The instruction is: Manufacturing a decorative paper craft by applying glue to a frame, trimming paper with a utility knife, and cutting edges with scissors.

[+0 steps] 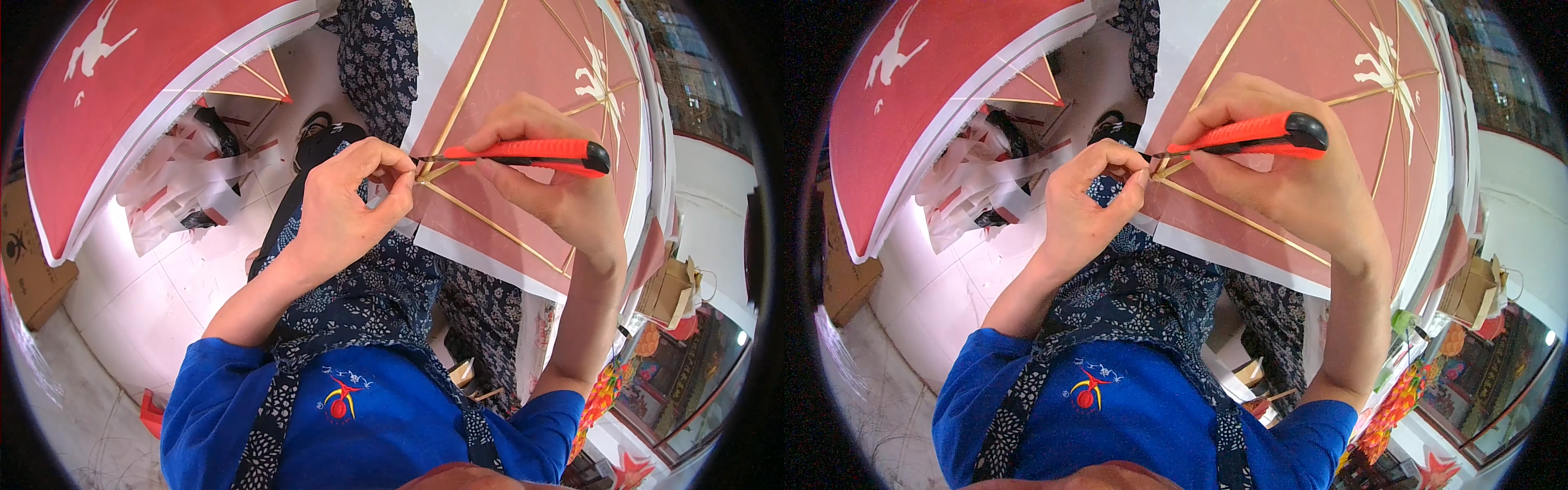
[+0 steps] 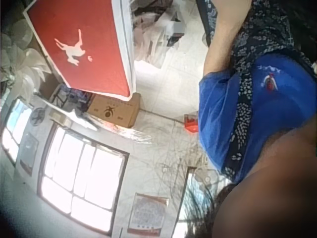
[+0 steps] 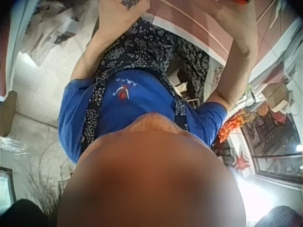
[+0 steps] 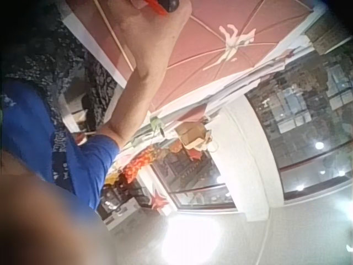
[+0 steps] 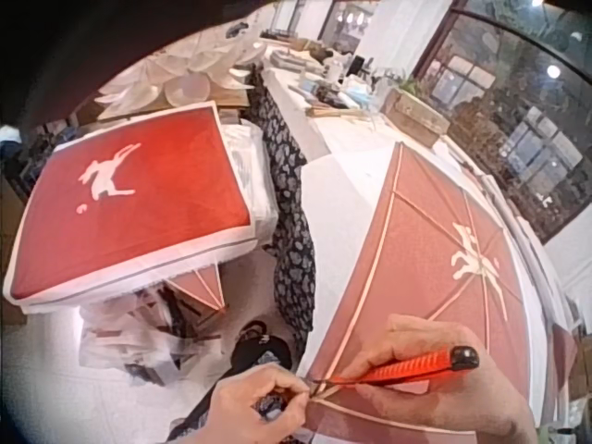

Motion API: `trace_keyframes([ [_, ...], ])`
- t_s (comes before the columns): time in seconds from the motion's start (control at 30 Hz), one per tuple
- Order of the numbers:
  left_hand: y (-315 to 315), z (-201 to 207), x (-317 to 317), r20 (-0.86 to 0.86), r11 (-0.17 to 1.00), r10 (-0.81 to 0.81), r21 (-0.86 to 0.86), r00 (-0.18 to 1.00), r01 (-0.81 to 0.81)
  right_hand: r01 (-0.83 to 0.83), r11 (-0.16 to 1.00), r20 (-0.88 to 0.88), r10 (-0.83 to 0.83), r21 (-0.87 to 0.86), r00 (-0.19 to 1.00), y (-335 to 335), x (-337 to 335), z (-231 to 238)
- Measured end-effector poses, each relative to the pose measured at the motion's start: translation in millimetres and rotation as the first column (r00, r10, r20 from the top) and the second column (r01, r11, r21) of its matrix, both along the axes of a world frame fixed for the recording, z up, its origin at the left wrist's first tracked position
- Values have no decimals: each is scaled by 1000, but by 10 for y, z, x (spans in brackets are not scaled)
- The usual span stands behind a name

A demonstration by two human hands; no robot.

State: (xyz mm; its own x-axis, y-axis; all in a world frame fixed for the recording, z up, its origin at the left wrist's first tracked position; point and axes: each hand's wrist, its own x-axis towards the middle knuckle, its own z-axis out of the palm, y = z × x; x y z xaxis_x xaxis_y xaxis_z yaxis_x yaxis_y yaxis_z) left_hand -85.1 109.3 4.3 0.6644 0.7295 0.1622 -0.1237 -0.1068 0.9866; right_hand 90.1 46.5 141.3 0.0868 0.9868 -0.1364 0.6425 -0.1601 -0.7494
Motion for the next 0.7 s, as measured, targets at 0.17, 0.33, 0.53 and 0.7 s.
trace_keyframes([
  [0.17,-10,2,6,7,1000,3,-19,1000,-3,-46,999,19,46,10,999,59,-40,39],
  [0.33,-14,12,9,-1,998,0,-59,1000,0,-43,999,45,42,15,998,116,-82,63],
  [0.53,-16,-16,11,-27,999,8,-41,1000,-10,-92,996,113,92,-3,989,137,-98,82],
  [0.7,-33,-41,-17,33,965,2,-262,999,7,-19,987,46,11,160,999,39,-94,109],
])
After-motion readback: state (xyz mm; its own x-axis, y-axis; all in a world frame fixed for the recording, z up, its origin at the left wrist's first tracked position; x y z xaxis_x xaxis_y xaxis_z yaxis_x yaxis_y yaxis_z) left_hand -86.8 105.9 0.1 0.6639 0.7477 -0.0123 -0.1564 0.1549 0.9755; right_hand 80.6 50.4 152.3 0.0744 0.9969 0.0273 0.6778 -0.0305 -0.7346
